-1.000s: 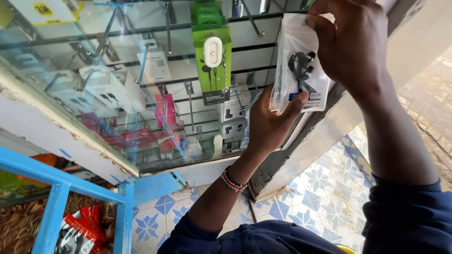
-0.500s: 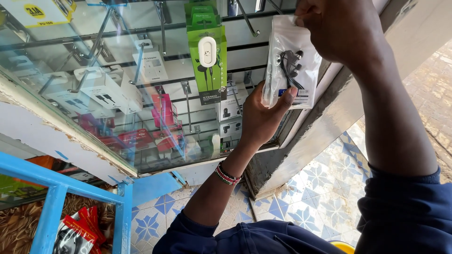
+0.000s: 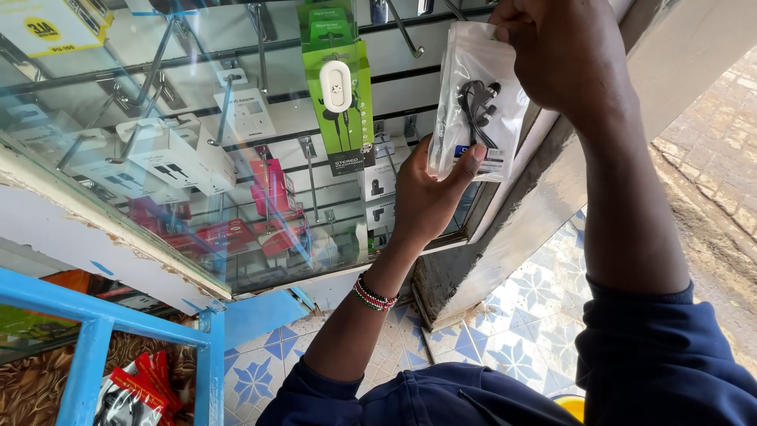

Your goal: The person wipes the surfaces of packaged electronic accessories, including earphones and chargers, using a blue cloth. They pick up each item from a glass display case, wipe it, and place it back on the shelf.

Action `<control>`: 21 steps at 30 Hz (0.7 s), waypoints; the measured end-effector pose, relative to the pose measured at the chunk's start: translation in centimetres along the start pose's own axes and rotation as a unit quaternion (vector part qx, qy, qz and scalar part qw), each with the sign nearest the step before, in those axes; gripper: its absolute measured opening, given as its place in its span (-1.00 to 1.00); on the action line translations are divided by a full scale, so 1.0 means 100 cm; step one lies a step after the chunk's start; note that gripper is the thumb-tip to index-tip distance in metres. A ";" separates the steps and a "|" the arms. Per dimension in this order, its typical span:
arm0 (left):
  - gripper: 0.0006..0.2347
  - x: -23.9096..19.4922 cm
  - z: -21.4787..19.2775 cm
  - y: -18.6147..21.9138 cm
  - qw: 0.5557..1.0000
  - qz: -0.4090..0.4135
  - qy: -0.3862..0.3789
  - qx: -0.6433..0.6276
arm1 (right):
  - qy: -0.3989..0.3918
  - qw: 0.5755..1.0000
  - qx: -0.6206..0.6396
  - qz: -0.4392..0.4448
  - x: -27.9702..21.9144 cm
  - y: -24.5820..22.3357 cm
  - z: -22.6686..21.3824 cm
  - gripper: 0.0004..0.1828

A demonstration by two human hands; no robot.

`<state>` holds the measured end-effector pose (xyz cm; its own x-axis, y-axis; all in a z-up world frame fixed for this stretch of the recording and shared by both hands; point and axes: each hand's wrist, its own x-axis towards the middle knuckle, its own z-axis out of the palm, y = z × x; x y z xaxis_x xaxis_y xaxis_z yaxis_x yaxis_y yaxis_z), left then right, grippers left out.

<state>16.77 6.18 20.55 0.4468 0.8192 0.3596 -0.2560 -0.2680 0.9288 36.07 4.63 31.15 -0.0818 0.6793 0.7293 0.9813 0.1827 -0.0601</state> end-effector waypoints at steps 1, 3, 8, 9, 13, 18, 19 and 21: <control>-0.55 0.000 0.000 -0.002 1.000 0.000 0.001 0.001 | 0.000 1.000 0.001 0.000 0.001 -0.001 0.002 -0.84; -0.56 0.002 0.001 -0.006 1.000 0.011 -0.002 -0.010 | 0.014 0.999 -0.034 -0.004 0.001 -0.002 0.004 -0.92; -0.52 0.008 0.002 -0.013 1.000 0.005 -0.005 0.021 | 0.048 0.995 -0.086 -0.001 -0.002 0.003 0.023 -0.84; -0.54 0.009 0.001 -0.017 0.999 0.019 -0.008 0.030 | 0.055 0.994 -0.096 0.020 -0.002 0.005 0.028 -0.84; -0.56 0.016 0.001 -0.022 0.999 0.016 0.013 0.026 | 0.135 0.986 -0.091 -0.022 -0.012 -0.008 0.047 -0.81; -0.57 0.028 0.001 -0.024 0.999 -0.039 0.006 -0.016 | 0.217 0.975 0.048 -0.020 -0.040 -0.034 0.058 -0.49; -0.57 0.029 0.001 -0.026 0.999 -0.038 0.005 -0.017 | 0.219 0.975 0.046 -0.020 -0.050 -0.039 0.065 -0.49; -0.56 0.033 0.002 -0.029 0.998 -0.058 0.008 -0.010 | 0.287 0.958 -0.011 0.002 -0.069 -0.046 0.078 -0.53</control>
<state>19.11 9.56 19.07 0.4610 0.8521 0.2478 -0.2205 -0.1605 0.9621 30.73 4.67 21.11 0.0254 0.1772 0.9839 0.9854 0.1614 -0.0545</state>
